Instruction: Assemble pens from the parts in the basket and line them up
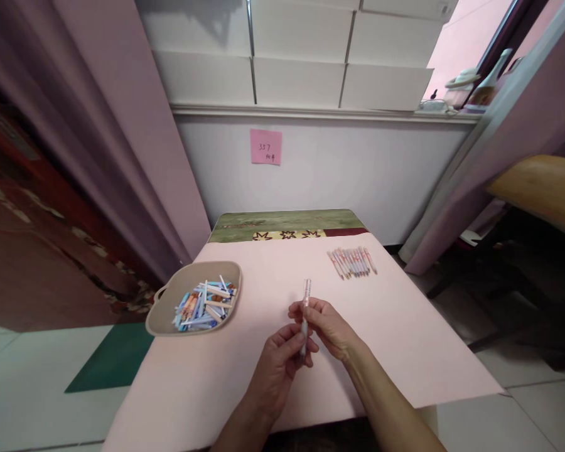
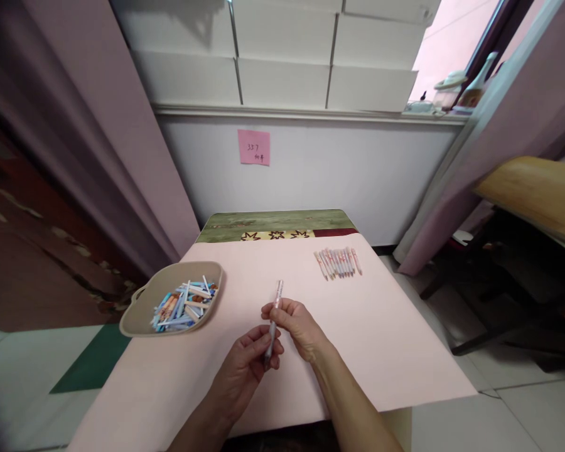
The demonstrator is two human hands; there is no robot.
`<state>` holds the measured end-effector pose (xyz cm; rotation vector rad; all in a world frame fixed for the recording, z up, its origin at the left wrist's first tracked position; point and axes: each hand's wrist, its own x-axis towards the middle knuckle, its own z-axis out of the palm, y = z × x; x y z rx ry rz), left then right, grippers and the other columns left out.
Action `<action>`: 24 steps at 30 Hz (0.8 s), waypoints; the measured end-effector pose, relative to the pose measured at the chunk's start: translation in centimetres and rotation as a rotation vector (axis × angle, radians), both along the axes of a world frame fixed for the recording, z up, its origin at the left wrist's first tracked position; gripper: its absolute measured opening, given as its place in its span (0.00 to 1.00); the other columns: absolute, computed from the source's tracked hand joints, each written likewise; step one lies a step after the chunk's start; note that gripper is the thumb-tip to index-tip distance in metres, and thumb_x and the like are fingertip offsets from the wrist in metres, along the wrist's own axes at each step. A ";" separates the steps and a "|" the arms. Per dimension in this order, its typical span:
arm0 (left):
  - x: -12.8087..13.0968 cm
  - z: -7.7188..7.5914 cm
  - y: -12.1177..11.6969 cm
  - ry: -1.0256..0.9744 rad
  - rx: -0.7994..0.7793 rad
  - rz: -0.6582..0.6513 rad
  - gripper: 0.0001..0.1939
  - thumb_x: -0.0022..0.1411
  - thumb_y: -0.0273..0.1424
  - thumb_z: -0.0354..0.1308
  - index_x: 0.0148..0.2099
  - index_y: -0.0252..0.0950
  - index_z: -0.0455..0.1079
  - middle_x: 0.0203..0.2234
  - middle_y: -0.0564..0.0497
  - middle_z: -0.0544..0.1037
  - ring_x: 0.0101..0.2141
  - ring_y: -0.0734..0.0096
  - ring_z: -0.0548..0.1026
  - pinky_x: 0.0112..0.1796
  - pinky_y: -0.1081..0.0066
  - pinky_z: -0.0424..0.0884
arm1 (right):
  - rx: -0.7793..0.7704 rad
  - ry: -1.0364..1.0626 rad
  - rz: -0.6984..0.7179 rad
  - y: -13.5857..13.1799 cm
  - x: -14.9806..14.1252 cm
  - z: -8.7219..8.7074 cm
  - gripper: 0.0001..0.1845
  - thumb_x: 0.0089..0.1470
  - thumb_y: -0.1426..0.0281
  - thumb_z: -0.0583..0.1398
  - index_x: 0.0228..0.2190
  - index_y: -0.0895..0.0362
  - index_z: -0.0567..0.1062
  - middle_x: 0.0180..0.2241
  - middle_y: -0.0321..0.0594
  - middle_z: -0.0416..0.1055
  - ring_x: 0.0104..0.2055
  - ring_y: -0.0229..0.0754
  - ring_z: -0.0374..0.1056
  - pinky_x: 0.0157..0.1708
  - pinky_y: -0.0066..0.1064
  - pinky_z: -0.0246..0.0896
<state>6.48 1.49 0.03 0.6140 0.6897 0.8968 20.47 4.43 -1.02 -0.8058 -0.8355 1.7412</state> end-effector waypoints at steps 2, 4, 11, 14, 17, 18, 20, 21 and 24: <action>0.0 -0.1 0.0 -0.004 0.007 -0.003 0.08 0.55 0.31 0.63 0.36 0.31 0.74 0.24 0.48 0.76 0.22 0.78 0.68 0.27 0.75 0.64 | 0.025 0.052 0.009 -0.1 0.0 0.2 0.21 0.51 0.56 0.63 0.38 0.60 0.78 0.37 0.46 0.74 0.37 0.41 0.70 0.33 0.28 0.64; -0.1 -0.1 0.1 -0.001 0.010 -0.005 0.08 0.55 0.31 0.63 0.36 0.31 0.74 0.25 0.48 0.76 0.23 0.78 0.68 0.27 0.75 0.65 | 0.038 0.092 0.045 -0.1 0.0 0.3 0.21 0.52 0.56 0.62 0.40 0.60 0.77 0.40 0.47 0.74 0.39 0.41 0.70 0.34 0.29 0.64; 0.1 -0.2 0.0 0.013 0.002 0.005 0.09 0.53 0.31 0.64 0.36 0.30 0.75 0.25 0.48 0.75 0.24 0.77 0.68 0.27 0.75 0.65 | 0.002 0.061 0.048 -0.1 -0.2 -0.5 0.21 0.48 0.55 0.65 0.35 0.60 0.76 0.35 0.44 0.74 0.24 0.35 0.67 0.20 0.25 0.61; 0.0 -0.3 0.1 0.007 0.012 0.009 0.09 0.53 0.32 0.64 0.35 0.30 0.75 0.24 0.48 0.75 0.24 0.77 0.68 0.27 0.75 0.65 | -0.004 0.105 0.081 -0.3 -0.2 -0.4 0.24 0.52 0.53 0.61 0.39 0.60 0.76 0.41 0.48 0.74 0.31 0.38 0.70 0.28 0.27 0.65; 0.0 -0.4 0.1 0.012 0.015 0.009 0.09 0.53 0.31 0.64 0.36 0.30 0.75 0.25 0.48 0.75 0.24 0.77 0.68 0.27 0.75 0.65 | -0.005 0.103 0.137 -0.3 -0.2 -0.5 0.20 0.51 0.57 0.63 0.37 0.61 0.76 0.37 0.45 0.75 0.18 0.31 0.62 0.17 0.25 0.60; 0.0 -0.5 0.1 0.015 0.015 0.007 0.09 0.53 0.31 0.64 0.36 0.31 0.75 0.25 0.48 0.75 0.24 0.77 0.68 0.27 0.75 0.64 | 0.000 0.097 0.139 -0.2 -0.3 -0.6 0.18 0.50 0.58 0.64 0.36 0.60 0.76 0.34 0.43 0.75 0.14 0.29 0.59 0.14 0.25 0.57; 0.0 -0.5 0.1 0.018 0.013 0.002 0.08 0.54 0.31 0.64 0.35 0.31 0.75 0.25 0.48 0.75 0.23 0.78 0.68 0.27 0.75 0.64 | 0.009 0.090 0.123 -0.2 -0.4 -0.8 0.18 0.49 0.58 0.65 0.35 0.60 0.76 0.31 0.41 0.74 0.13 0.29 0.57 0.13 0.25 0.56; 0.1 -0.5 0.0 0.017 0.010 0.002 0.08 0.54 0.31 0.64 0.35 0.31 0.75 0.25 0.48 0.75 0.23 0.78 0.67 0.27 0.75 0.64 | 0.013 0.091 0.106 -0.2 -0.4 -0.8 0.18 0.49 0.57 0.65 0.36 0.59 0.76 0.32 0.41 0.74 0.14 0.30 0.60 0.14 0.25 0.58; 0.0 -0.6 0.0 0.009 0.004 0.010 0.08 0.54 0.31 0.64 0.34 0.30 0.75 0.24 0.48 0.75 0.23 0.78 0.67 0.26 0.75 0.64 | 0.015 0.118 0.075 -0.4 -0.4 -0.8 0.23 0.52 0.54 0.62 0.40 0.59 0.76 0.40 0.46 0.74 0.26 0.35 0.68 0.23 0.26 0.64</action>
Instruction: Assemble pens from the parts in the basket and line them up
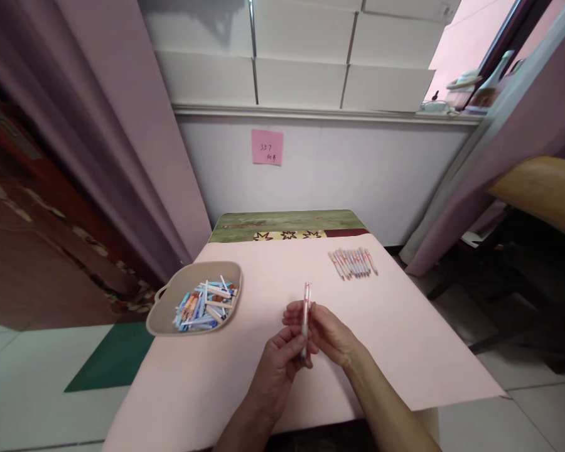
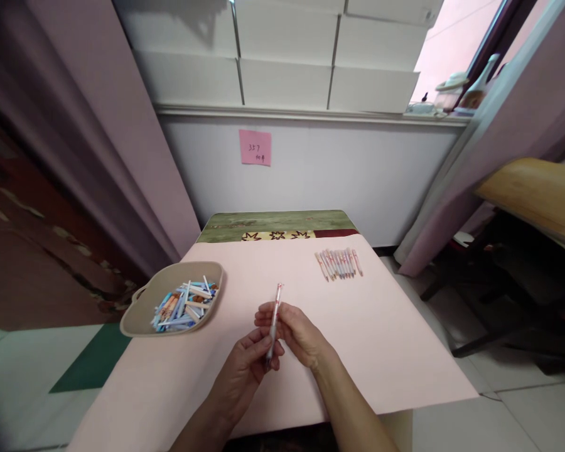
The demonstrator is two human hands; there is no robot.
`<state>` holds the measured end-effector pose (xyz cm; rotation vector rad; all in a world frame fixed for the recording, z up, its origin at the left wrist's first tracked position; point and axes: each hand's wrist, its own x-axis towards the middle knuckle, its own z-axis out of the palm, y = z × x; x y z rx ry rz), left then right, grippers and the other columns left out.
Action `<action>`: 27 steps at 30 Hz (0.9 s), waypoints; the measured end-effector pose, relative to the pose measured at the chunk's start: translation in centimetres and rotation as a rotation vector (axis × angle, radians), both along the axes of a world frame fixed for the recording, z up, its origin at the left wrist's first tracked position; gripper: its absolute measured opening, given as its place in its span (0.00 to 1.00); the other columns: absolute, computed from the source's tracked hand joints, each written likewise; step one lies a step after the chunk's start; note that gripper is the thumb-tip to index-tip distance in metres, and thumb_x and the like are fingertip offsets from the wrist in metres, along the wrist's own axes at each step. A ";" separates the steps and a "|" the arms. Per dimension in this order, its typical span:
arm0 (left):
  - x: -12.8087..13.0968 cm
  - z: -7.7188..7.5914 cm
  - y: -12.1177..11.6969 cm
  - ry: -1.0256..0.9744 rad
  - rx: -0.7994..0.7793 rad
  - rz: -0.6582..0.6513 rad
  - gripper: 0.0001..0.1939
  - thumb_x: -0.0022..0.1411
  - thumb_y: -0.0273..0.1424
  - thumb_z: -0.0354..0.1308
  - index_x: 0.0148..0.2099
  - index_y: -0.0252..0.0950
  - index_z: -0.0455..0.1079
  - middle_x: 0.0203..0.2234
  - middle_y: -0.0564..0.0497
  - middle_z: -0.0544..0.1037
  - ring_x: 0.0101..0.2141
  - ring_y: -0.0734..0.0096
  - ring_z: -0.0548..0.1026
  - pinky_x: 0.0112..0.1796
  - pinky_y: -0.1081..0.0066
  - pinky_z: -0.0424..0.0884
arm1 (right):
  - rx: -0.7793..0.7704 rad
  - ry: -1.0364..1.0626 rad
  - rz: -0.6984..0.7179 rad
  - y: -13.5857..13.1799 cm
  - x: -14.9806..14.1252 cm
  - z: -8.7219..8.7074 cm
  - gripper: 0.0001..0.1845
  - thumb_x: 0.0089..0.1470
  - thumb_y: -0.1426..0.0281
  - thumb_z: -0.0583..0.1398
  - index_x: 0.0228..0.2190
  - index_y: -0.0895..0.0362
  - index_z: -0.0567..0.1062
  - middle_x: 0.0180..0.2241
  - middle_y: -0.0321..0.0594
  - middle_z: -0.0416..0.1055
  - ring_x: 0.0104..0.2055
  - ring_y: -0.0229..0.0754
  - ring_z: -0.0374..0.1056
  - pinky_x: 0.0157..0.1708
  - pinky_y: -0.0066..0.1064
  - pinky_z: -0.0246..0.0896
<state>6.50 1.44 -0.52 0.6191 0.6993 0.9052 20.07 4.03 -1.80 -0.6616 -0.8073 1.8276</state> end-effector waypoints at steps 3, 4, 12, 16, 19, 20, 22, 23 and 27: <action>-0.1 -0.1 0.0 -0.003 0.003 0.010 0.09 0.54 0.30 0.64 0.36 0.30 0.75 0.24 0.48 0.75 0.24 0.77 0.68 0.27 0.75 0.64 | -0.017 0.014 0.053 0.0 0.0 -0.2 0.20 0.53 0.56 0.61 0.39 0.60 0.76 0.40 0.46 0.74 0.21 0.33 0.65 0.19 0.27 0.62; -0.1 -0.2 0.0 0.002 0.005 0.009 0.09 0.54 0.30 0.64 0.37 0.30 0.75 0.25 0.48 0.75 0.24 0.77 0.68 0.27 0.75 0.64 | -0.023 0.007 0.058 0.0 0.0 -0.4 0.18 0.53 0.57 0.62 0.37 0.60 0.76 0.36 0.45 0.75 0.18 0.31 0.62 0.16 0.26 0.59; -0.1 -0.2 0.1 0.007 -0.014 0.022 0.08 0.53 0.31 0.65 0.34 0.31 0.75 0.24 0.48 0.75 0.22 0.79 0.67 0.26 0.76 0.64 | -0.047 0.013 -0.035 -0.3 -0.4 0.1 0.20 0.50 0.57 0.64 0.38 0.61 0.76 0.37 0.46 0.75 0.26 0.35 0.68 0.19 0.22 0.60; -0.2 0.0 0.2 0.020 -0.028 0.032 0.10 0.50 0.31 0.66 0.35 0.30 0.75 0.24 0.49 0.75 0.23 0.78 0.68 0.26 0.76 0.65 | -0.050 0.032 0.021 -0.3 -0.2 -0.1 0.19 0.51 0.58 0.63 0.37 0.61 0.77 0.35 0.45 0.75 0.17 0.30 0.61 0.15 0.24 0.58; -0.1 -0.1 0.2 0.050 -0.025 0.046 0.11 0.49 0.31 0.67 0.35 0.31 0.75 0.24 0.49 0.76 0.23 0.78 0.68 0.27 0.75 0.64 | -0.062 -0.007 -0.020 -0.1 -0.3 -0.5 0.17 0.49 0.59 0.64 0.32 0.61 0.77 0.27 0.40 0.74 0.15 0.29 0.58 0.13 0.23 0.54; 0.0 -0.3 0.2 0.066 -0.021 0.059 0.11 0.49 0.31 0.67 0.35 0.31 0.75 0.24 0.48 0.76 0.23 0.78 0.68 0.27 0.75 0.64 | -0.068 -0.027 -0.041 -0.1 -0.4 -0.5 0.17 0.48 0.59 0.65 0.30 0.62 0.77 0.24 0.39 0.72 0.14 0.29 0.57 0.13 0.23 0.52; 0.1 -0.6 0.2 0.120 -0.002 0.100 0.11 0.48 0.30 0.67 0.34 0.31 0.75 0.23 0.48 0.77 0.23 0.77 0.68 0.28 0.75 0.64 | -0.078 -0.075 -0.091 0.0 -0.6 -0.7 0.17 0.45 0.59 0.68 0.27 0.62 0.77 0.20 0.37 0.70 0.15 0.30 0.58 0.12 0.21 0.49; 0.1 -0.8 0.2 0.160 0.016 0.125 0.10 0.47 0.30 0.67 0.33 0.31 0.74 0.23 0.48 0.78 0.24 0.76 0.69 0.28 0.75 0.64 | -0.084 -0.103 -0.120 0.0 -0.7 -0.7 0.17 0.43 0.59 0.69 0.26 0.62 0.76 0.20 0.36 0.69 0.17 0.30 0.58 0.12 0.21 0.48; 0.1 -1.7 0.2 0.342 0.128 0.211 0.10 0.47 0.32 0.67 0.32 0.32 0.73 0.22 0.48 0.78 0.27 0.72 0.72 0.30 0.73 0.64 | -0.100 -0.212 -0.233 0.1 -1.3 -0.8 0.18 0.38 0.60 0.70 0.23 0.61 0.75 0.19 0.35 0.69 0.18 0.31 0.59 0.13 0.21 0.49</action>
